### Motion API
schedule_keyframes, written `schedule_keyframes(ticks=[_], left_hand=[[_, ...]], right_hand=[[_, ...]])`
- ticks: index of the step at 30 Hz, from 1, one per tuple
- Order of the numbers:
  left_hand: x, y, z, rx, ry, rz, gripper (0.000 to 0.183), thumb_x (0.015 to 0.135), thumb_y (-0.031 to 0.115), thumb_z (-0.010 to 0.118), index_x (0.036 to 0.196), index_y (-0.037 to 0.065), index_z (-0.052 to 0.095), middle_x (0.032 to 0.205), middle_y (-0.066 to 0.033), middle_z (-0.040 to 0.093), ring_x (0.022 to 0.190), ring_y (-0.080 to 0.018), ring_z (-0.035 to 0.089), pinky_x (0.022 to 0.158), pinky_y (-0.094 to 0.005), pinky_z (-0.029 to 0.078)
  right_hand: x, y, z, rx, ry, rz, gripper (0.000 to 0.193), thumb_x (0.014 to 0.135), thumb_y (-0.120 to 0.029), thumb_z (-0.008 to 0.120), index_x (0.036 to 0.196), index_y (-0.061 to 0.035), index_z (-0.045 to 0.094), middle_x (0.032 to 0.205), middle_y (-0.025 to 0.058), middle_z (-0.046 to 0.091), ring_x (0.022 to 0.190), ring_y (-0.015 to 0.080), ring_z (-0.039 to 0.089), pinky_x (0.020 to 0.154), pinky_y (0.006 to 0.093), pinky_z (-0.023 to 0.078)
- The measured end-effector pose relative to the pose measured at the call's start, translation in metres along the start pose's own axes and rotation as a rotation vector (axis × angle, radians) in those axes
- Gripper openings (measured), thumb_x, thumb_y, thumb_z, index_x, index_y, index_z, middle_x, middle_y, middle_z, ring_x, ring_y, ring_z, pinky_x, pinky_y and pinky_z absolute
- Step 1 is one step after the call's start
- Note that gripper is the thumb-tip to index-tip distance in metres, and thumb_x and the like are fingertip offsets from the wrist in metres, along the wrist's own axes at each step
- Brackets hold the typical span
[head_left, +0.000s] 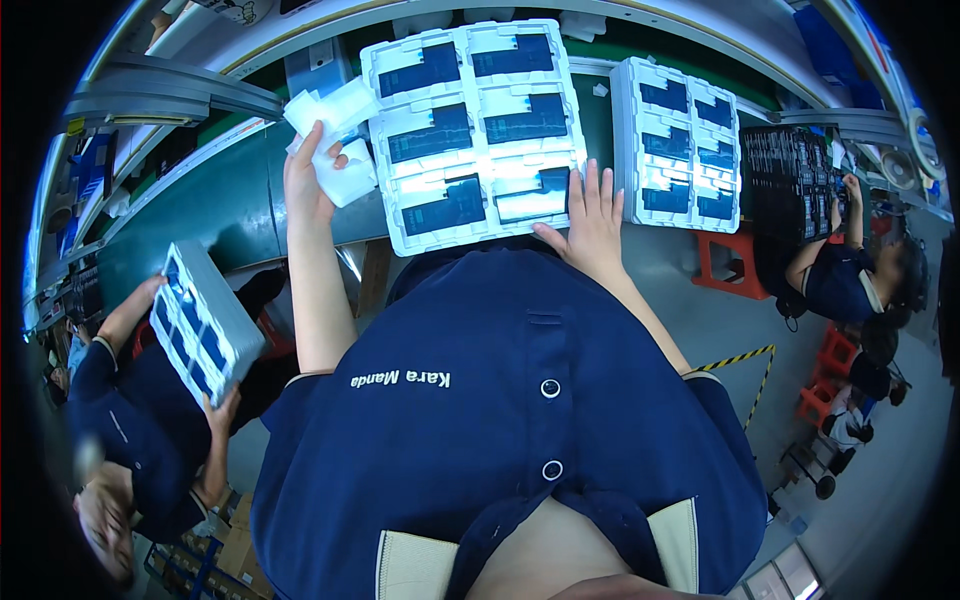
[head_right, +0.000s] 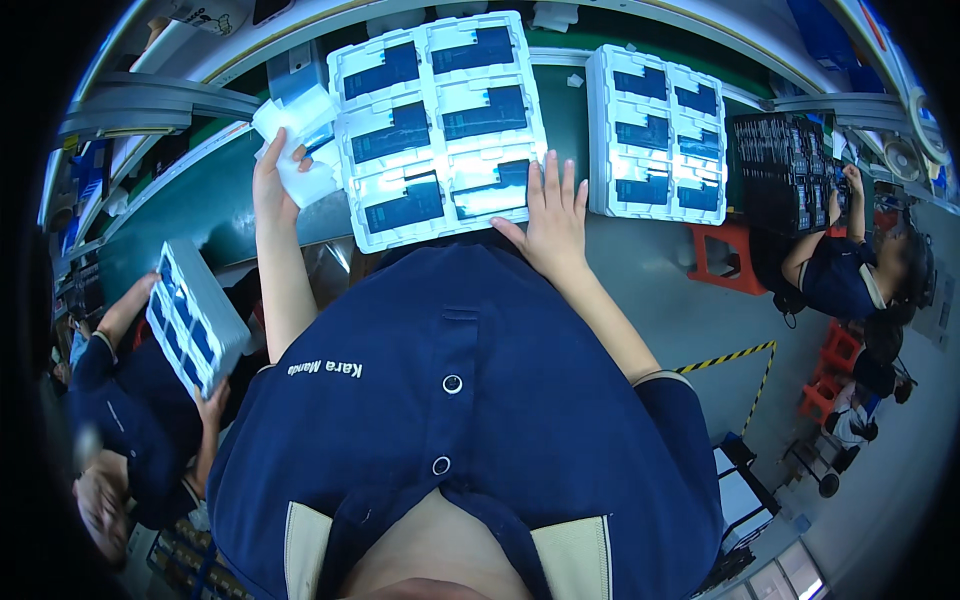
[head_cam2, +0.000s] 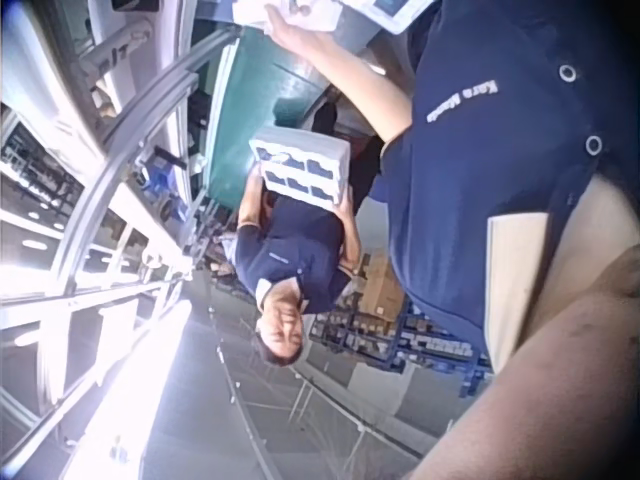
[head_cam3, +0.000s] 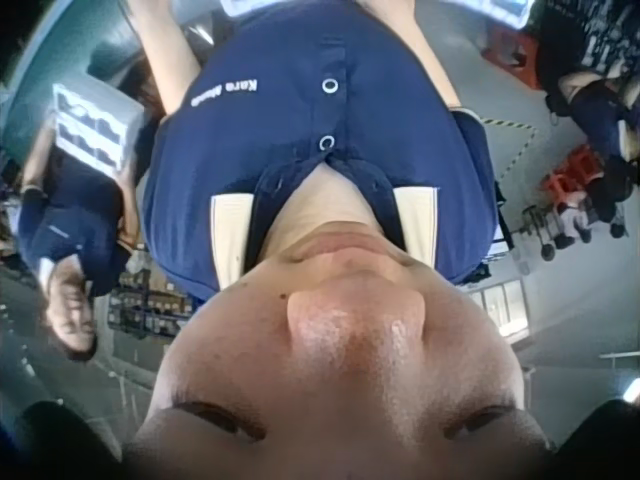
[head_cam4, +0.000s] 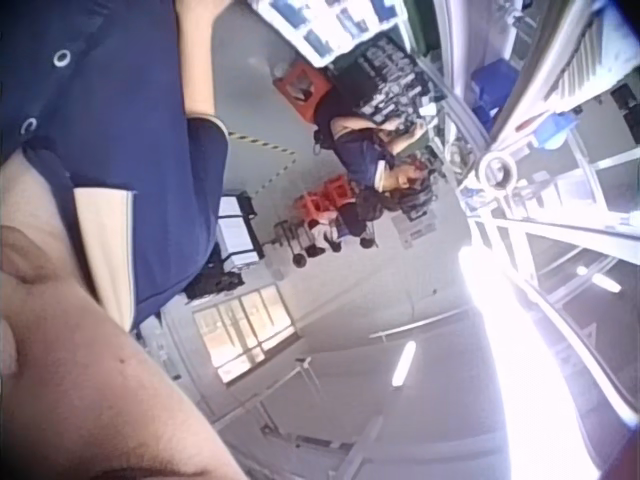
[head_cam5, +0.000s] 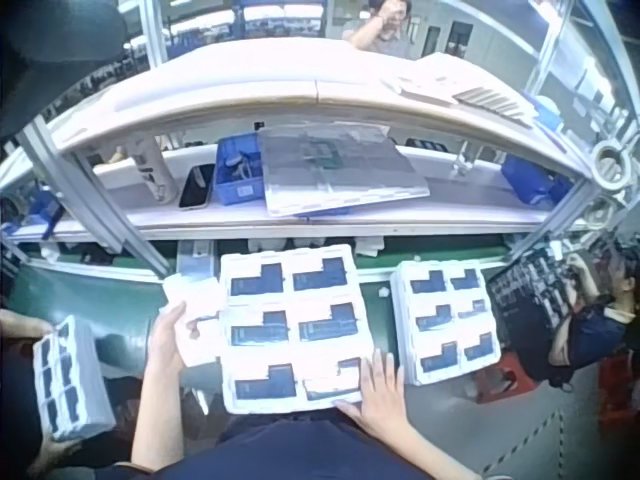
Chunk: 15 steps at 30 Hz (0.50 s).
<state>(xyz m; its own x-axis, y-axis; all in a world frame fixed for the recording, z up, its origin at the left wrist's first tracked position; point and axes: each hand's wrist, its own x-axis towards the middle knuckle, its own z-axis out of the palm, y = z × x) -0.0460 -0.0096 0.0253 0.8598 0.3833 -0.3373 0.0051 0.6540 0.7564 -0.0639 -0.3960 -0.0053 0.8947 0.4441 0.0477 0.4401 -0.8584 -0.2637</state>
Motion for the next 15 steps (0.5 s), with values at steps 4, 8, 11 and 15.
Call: schedule_keyframes(ticks=[4, 8, 11, 15], left_hand=[[0.003, 0.004, 0.001, 0.007, -0.024, -0.008, 0.027, 0.091, 0.011, 0.063, 0.113, 0.002, 0.049, 0.093, -0.0085, 0.057, 0.066, -0.0117, 0.05, 0.051, -0.0242, 0.039], [0.008, 0.003, 0.0, 0.045, -0.023, -0.017, 0.026, 0.091, 0.012, 0.062, 0.112, 0.002, 0.05, 0.091, -0.0071, 0.056, 0.067, -0.0115, 0.05, 0.051, -0.0241, 0.042], [0.011, 0.001, 0.002, 0.053, -0.026, -0.027, 0.025, 0.091, 0.012, 0.062, 0.111, 0.001, 0.051, 0.092, -0.0075, 0.057, 0.067, -0.0118, 0.05, 0.051, -0.0243, 0.041], [0.009, 0.004, 0.008, 0.049, 0.008, -0.024, 0.024, 0.091, 0.012, 0.062, 0.11, 0.001, 0.051, 0.09, -0.0077, 0.057, 0.067, -0.0121, 0.05, 0.052, -0.0243, 0.041]], right_hand=[[0.01, 0.005, 0.0, 0.04, 0.012, 0.034, 0.088, 0.084, -0.054, 0.061, 0.145, -0.0009, 0.029, 0.153, 0.0244, 0.02, 0.141, 0.0456, 0.017, 0.11, 0.0607, 0.016], [0.026, -0.007, -0.02, 0.054, -0.028, -0.132, 0.08, 0.085, -0.05, 0.062, 0.144, -0.0049, 0.034, 0.155, 0.0165, 0.022, 0.142, 0.0426, 0.017, 0.112, 0.0585, 0.012], [0.03, -0.009, -0.017, 0.057, -0.093, -0.186, 0.075, 0.083, -0.05, 0.064, 0.141, -0.0087, 0.041, 0.152, 0.0122, 0.029, 0.142, 0.0388, 0.021, 0.113, 0.0578, 0.012], [0.031, -0.006, -0.018, 0.113, -0.057, -0.17, 0.071, 0.082, -0.048, 0.065, 0.137, -0.0081, 0.044, 0.144, 0.0122, 0.039, 0.141, 0.0358, 0.025, 0.113, 0.0581, 0.014]])
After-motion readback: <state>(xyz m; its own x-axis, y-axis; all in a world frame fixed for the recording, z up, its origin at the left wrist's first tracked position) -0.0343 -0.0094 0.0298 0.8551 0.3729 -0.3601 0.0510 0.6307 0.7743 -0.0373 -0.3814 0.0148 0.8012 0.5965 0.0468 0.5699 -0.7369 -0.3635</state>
